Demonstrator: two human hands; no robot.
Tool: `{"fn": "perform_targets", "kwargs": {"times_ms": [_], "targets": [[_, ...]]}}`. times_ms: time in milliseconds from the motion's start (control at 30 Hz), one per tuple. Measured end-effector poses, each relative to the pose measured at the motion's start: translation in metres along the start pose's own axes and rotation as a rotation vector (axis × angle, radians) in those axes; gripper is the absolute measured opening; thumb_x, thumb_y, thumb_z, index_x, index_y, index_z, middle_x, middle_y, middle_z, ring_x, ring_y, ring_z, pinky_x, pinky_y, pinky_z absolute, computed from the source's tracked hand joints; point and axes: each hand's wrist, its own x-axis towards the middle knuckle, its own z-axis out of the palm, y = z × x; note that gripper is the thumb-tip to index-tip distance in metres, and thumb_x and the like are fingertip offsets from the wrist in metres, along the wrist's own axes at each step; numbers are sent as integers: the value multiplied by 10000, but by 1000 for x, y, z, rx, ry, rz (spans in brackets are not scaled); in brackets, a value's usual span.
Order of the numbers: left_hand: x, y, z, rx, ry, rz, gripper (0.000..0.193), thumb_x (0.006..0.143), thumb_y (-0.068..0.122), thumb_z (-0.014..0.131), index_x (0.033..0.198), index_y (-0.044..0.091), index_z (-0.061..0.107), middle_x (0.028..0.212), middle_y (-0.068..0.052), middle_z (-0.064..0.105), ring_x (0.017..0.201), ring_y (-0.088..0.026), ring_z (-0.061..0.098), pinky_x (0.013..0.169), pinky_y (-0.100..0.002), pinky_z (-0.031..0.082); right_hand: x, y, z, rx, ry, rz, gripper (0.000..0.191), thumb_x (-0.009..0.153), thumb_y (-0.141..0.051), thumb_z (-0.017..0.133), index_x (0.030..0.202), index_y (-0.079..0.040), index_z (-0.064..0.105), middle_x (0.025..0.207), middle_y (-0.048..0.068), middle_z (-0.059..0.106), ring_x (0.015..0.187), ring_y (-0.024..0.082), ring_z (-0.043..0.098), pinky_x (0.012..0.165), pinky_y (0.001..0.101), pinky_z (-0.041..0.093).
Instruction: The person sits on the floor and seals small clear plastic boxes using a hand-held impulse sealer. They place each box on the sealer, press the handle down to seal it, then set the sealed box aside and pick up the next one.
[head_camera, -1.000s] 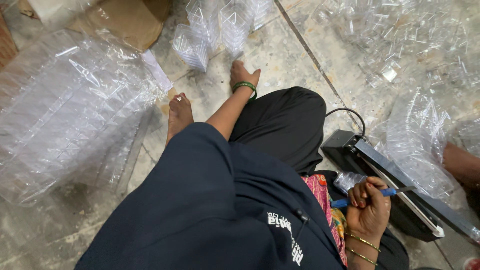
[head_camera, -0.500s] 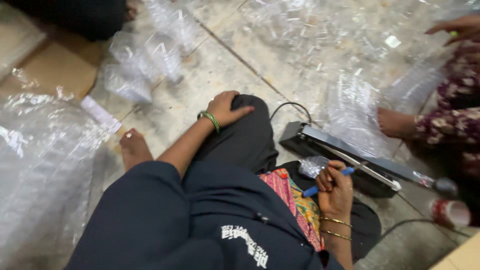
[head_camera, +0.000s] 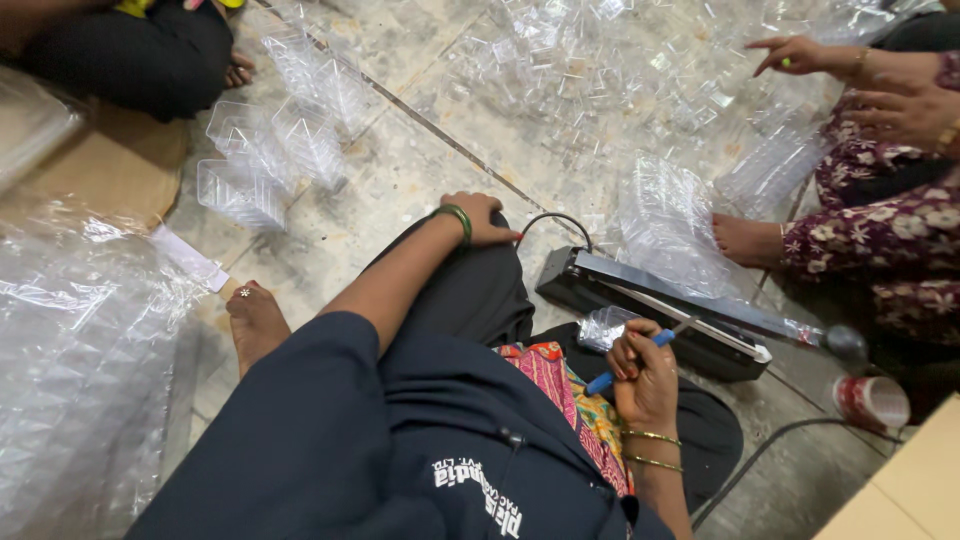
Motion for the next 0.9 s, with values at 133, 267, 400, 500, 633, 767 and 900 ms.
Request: {"fn": "perform_targets", "kwargs": {"times_ms": [133, 267, 400, 500, 633, 767, 900], "targets": [[17, -32, -7, -226, -119, -67, 1052, 725, 890, 538, 1330, 43, 688, 1325, -207, 693, 1207, -355, 673, 1059, -422, 496, -6, -2, -9, 18, 7, -29, 107, 952, -25, 574, 1054, -25, 606, 705, 20, 470, 512, 75, 382, 469, 226, 314], [1, -56, -12, -527, -171, -226, 1061, 743, 889, 497, 1354, 45, 697, 1381, -170, 664, 1238, -327, 654, 1074, -423, 479, -11, -3, -17, 52, 27, -41, 115, 953, -26, 574, 1062, -18, 610, 706, 15, 465, 532, 73, 385, 473, 218, 311], [-33, -78, -7, -886, -305, -356, 1038, 707, 893, 444, 1472, 204, 580, 1506, -138, 547, 1335, -322, 558, 1129, -463, 407, -10, -1, -21, 81, 3, -44, 116, 957, -39, 574, 1065, -22, 611, 708, 11, 465, 524, 73, 382, 467, 219, 312], [-60, -95, -4, -893, -236, -417, 1079, 745, 931, 423, 1544, 208, 494, 1589, -151, 434, 1404, -336, 468, 1175, -485, 337, -7, 1, -22, 104, -18, -37, 119, 962, -43, 576, 1075, -27, 609, 708, 10, 466, 519, 73, 382, 471, 221, 315], [-97, -108, 1, -976, -225, -501, 1083, 768, 924, 389, 1568, 198, 459, 1579, -179, 472, 1383, -370, 513, 1171, -500, 356, -5, 2, -22, 138, -46, -23, 119, 970, -42, 576, 1084, -25, 605, 711, 11, 469, 523, 75, 386, 476, 223, 317], [-116, -107, -2, -1010, -140, -444, 1033, 751, 882, 378, 1556, 236, 427, 1555, -134, 513, 1369, -333, 540, 1167, -466, 360, -5, 1, -23, 167, -29, -24, 133, 962, -46, 571, 1087, -22, 609, 705, 6, 467, 516, 71, 380, 471, 223, 315], [-121, -109, -3, -1012, -53, -464, 1046, 801, 883, 400, 1487, 112, 564, 1515, -184, 563, 1355, -336, 559, 1158, -406, 374, -6, 2, -24, 209, -28, -13, 135, 964, -47, 570, 1093, -29, 605, 710, 7, 465, 520, 74, 380, 472, 220, 314]]}}
